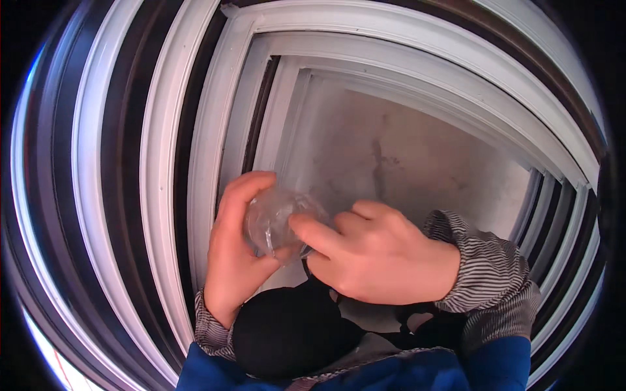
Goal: Applying sealant to the inner corners of stacked metal window frames using a caulking gun and then smoothing it with a finger.
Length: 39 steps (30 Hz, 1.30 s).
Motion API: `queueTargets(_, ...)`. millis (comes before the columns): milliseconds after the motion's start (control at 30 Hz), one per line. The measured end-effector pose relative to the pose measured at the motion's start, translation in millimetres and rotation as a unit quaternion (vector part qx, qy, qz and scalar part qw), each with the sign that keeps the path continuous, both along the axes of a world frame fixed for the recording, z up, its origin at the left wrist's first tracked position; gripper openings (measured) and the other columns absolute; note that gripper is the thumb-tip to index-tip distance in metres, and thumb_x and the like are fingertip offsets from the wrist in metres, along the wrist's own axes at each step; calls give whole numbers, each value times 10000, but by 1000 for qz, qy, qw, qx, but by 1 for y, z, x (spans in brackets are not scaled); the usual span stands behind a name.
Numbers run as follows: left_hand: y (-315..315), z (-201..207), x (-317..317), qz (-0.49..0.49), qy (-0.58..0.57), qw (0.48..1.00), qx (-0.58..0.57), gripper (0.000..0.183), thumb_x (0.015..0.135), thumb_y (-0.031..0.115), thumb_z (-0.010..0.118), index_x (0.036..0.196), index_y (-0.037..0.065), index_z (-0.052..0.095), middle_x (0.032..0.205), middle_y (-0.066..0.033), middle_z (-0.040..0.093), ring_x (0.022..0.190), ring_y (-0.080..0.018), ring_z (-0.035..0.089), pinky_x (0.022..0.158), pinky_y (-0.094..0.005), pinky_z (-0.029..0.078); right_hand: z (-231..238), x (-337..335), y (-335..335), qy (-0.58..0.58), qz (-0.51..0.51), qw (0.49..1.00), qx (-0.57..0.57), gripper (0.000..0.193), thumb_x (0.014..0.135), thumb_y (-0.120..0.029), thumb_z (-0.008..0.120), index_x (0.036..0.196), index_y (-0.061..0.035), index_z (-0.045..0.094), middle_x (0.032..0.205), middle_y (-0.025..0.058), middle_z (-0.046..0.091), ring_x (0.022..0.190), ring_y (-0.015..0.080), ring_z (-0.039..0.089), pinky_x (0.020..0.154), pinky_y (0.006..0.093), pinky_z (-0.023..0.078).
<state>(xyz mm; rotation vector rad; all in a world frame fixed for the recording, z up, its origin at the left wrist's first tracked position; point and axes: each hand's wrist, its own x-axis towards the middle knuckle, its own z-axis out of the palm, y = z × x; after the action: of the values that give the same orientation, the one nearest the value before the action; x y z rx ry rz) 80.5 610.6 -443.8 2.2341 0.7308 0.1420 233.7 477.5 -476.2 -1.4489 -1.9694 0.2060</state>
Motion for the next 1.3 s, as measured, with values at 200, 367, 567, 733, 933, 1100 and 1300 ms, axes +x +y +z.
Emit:
queueTargets(200,-10,3,-2,50,-21,992,-115,763,545,-39,772,1230,70,453,1267,-113,465,1158,-235,485,964,-346,414,5,8,-7,91,56,994,13,100,632,-144,630,625,-86,549,1110,140,594,566,128,532,526,261,422)
queueTargets(367,-9,7,-9,65,-19,984,-166,780,557,-32,765,1251,79,427,1285,-111,448,1162,-228,484,961,-359,426,-30,28,-8,318,-65,935,147,102,724,-20,614,664,-20,531,1096,234,592,680,184,595,598,303,485)
queueTargets(567,-7,2,-7,124,-31,973,-193,978,469,359,910,1277,97,426,1237,-140,492,1115,-287,540,945,-444,458,-151,41,70,200,-206,951,-113,111,784,-118,593,763,-10,575,1437,178,335,916,352,618,774,433,497)
queueTargets(733,3,3,-7,73,-42,973,-217,870,480,85,802,1259,63,414,1270,-141,467,1136,-259,528,941,-401,441,-205,54,123,98,-284,930,-214,161,783,-164,586,805,-4,599,1484,157,254,925,369,618,799,451,506)
queueTargets(933,7,-1,-7,52,-72,966,-242,832,477,60,749,1245,67,431,1243,-162,483,1124,-279,539,941,-403,437,-217,61,142,57,-327,922,-200,176,741,-143,603,854,-11,632,1503,101,233,881,332,633,760,463,518)
queueTargets(1100,8,-4,-6,38,-75,970,-227,839,451,77,745,1234,71,444,1229,-169,491,1111,-286,548,939,-403,437,-218,48,131,53,-318,918,-233,161,717,-102,599,844,-16,648,1506,69,222,931,308,617,761,457,522)
queueTargets(1300,7,-6,-2,21,-96,966,-241,851,429,62,741,1228,61,447,1231,-177,487,1102,-306,549,925,-408,447,-219,59,140,71,-326,923,-191,221,718,-76,582,913,-16,665,1494,125,226,943,333,610,782,446,527)
